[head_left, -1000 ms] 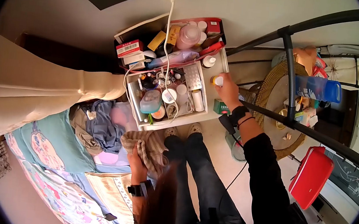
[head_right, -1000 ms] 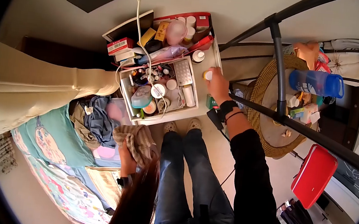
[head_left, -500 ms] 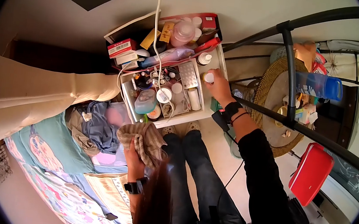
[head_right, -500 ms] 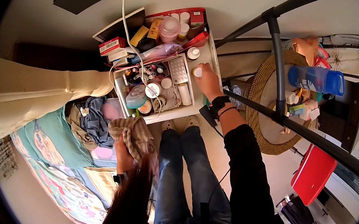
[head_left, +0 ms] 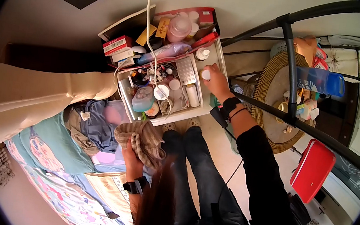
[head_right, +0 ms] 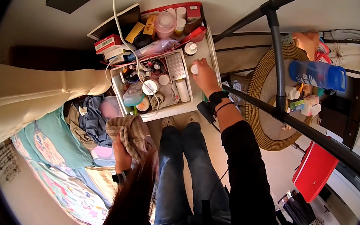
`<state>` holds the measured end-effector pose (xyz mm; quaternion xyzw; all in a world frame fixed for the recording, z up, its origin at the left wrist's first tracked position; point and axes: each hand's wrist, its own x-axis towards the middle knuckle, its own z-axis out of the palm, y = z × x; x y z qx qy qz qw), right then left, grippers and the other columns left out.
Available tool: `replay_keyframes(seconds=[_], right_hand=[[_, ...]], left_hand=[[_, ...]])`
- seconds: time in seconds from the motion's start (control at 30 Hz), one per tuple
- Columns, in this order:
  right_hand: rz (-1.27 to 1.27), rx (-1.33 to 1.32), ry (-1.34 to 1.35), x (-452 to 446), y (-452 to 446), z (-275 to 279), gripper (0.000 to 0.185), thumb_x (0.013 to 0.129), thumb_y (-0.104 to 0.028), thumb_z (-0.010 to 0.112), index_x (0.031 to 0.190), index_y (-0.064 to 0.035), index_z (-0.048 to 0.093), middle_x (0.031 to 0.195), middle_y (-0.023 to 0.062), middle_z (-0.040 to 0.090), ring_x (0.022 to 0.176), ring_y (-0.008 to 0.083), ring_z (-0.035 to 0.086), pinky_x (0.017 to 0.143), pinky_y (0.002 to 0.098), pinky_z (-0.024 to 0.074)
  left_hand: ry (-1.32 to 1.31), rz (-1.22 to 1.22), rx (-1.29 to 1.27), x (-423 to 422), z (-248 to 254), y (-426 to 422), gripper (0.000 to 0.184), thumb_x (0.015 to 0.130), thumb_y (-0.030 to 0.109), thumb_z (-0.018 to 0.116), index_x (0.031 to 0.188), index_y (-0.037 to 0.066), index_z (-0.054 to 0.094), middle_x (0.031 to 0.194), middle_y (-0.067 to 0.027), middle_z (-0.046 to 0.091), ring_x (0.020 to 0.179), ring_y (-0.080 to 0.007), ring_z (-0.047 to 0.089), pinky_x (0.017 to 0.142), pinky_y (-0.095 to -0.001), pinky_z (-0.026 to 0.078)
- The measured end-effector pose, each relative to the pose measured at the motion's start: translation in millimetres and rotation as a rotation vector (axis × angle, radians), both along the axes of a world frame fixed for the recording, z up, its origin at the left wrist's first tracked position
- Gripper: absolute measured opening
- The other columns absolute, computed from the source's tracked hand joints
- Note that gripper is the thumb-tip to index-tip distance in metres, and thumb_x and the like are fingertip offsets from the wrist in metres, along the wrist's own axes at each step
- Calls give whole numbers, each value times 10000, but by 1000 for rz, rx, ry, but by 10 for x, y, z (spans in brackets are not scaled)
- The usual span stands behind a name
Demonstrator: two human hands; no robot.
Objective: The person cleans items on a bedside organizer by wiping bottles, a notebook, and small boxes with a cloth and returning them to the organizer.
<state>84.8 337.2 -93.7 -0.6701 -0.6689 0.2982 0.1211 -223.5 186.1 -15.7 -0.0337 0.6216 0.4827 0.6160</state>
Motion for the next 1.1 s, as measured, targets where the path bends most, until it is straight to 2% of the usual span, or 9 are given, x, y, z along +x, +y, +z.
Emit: replay_keyframes(seconds=[0.17,0.23,0.27,0.4,0.5,0.6,0.7,0.9,1.1], right_hand=[[-31,-41,29,111,43,123,412,600,-81,638,972,-74,462,965,116,472,802,311,530,680,368,437],[-94,-138,101,216,93,110,522,571,-118,676,1042,-75,455,942,74,508,696,178,537,621,290,439],[-126,-170,161,258,123,97,480,592,-126,650,1032,-79,464,923,119,537,854,306,532,705,336,432],[-221,-167,251,226,318,-74,484,611,-172,655,1042,-71,460,978,119,535,905,291,526,734,340,426],[-194,-82,49,102,329,-424,528,674,-278,627,1085,-12,431,1053,173,502,931,296,520,769,349,419],[-259,-292,29,73,310,-529,770,731,-487,518,1172,106,301,1143,302,384,997,355,472,833,346,397],[-316,-328,84,-28,260,-375,794,717,-518,525,1173,98,317,1140,269,413,1077,340,411,892,334,342],[-289,-310,167,61,241,-363,837,683,-505,583,1188,95,291,1175,262,377,1079,325,409,887,328,341],[-268,-51,265,-26,386,-417,627,593,-200,697,1104,-11,388,1081,187,454,992,306,470,810,343,397]], left_hand=[[-3,7,10,-37,-11,-21,270,843,178,447,1037,-10,469,967,-68,536,862,-162,533,735,-285,447],[50,6,29,-15,45,-5,277,845,188,444,1034,-12,472,966,-67,536,861,-158,534,735,-283,447],[51,7,28,-28,45,-11,277,845,188,444,1034,-12,472,966,-67,536,861,-158,534,735,-283,447],[-25,39,21,-88,-18,-50,294,847,201,439,1040,-18,472,978,-69,533,876,-162,529,757,-286,441],[-64,47,31,-68,-38,-73,301,850,202,431,1051,-20,467,993,-73,529,892,-170,525,772,-293,438],[-91,63,29,-7,-46,-66,305,852,197,419,1064,-19,458,1009,-79,525,912,-179,521,785,-301,435],[-115,72,48,0,-46,-81,310,853,194,411,1075,-18,449,1028,-86,520,936,-187,513,804,-308,428],[-168,77,69,-16,-36,-86,329,854,205,398,1094,-15,441,1064,-90,509,969,-192,497,843,-313,403],[-190,53,69,-55,-69,-145,345,857,220,382,1110,-8,436,1084,-83,502,992,-190,485,865,-314,385]])
